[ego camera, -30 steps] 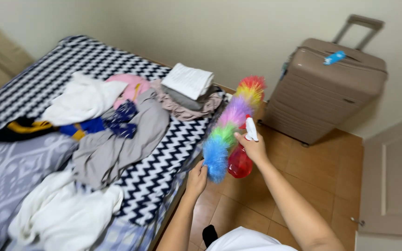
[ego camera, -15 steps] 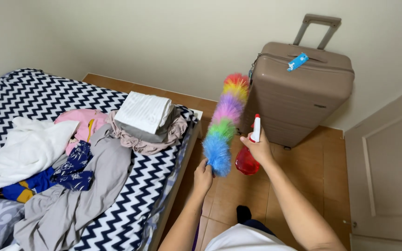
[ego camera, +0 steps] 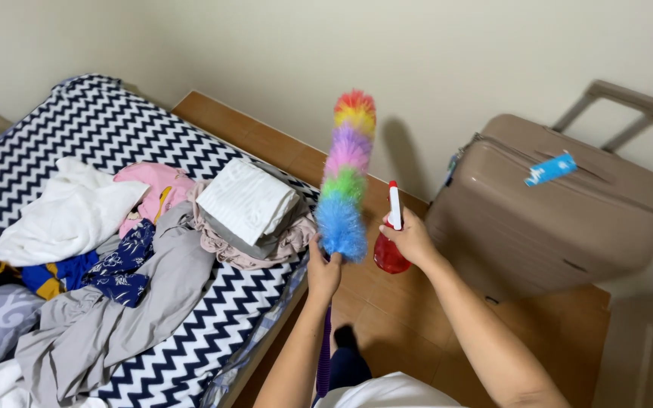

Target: The person uses a rainbow feather duster to sweep a bed, a suitcase, a door, a coat rack, and a chair. They then spray a cleaning solution on the bed frame and wipe it with the duster. Finally, they fold several pieces of clothing on the bed and place them on the suitcase.

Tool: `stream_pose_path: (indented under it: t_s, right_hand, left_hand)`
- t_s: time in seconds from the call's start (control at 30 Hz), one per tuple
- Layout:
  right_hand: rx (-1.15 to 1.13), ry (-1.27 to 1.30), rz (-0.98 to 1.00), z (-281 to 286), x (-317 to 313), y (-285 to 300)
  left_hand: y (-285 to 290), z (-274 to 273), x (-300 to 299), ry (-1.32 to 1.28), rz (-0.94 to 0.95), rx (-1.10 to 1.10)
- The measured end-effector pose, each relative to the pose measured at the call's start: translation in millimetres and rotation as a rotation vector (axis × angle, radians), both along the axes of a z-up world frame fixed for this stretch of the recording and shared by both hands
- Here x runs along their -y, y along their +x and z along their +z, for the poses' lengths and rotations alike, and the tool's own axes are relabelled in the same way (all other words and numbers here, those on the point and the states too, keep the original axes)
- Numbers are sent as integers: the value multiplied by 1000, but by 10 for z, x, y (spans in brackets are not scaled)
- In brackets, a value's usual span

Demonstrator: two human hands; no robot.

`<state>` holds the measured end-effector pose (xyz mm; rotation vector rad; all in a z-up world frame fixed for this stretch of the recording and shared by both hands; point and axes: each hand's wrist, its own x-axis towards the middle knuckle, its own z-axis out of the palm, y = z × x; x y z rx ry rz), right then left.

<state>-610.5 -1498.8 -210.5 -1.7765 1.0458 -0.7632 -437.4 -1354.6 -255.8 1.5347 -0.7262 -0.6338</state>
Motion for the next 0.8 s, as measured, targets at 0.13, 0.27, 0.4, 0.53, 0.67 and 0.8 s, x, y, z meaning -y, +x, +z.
stream_pose_path:
  t_s: [0.13,0.27,0.4,0.53,0.67,0.8]
  right_hand:
    - [37,-49,61,226,432,535]
    - [115,3,166,332,915,1097]
    - [162,-27,219,362,1489,1641]
    - [140,-29,226,366,1994,2095]
    - [197,-41,311,259,2561,2474]
    - [131,20,425,348,3096,2945]
  left_hand:
    - [314,63,511,330,143,74]
    - [685,-232,1221,-107,245,166]
    - [1018,181,1702,8,320,19]
    - [1442,286,2111,114,397,33]
    - [1706,380,2425,4,530,213]
    - [2061,399,2805,137,661,189]
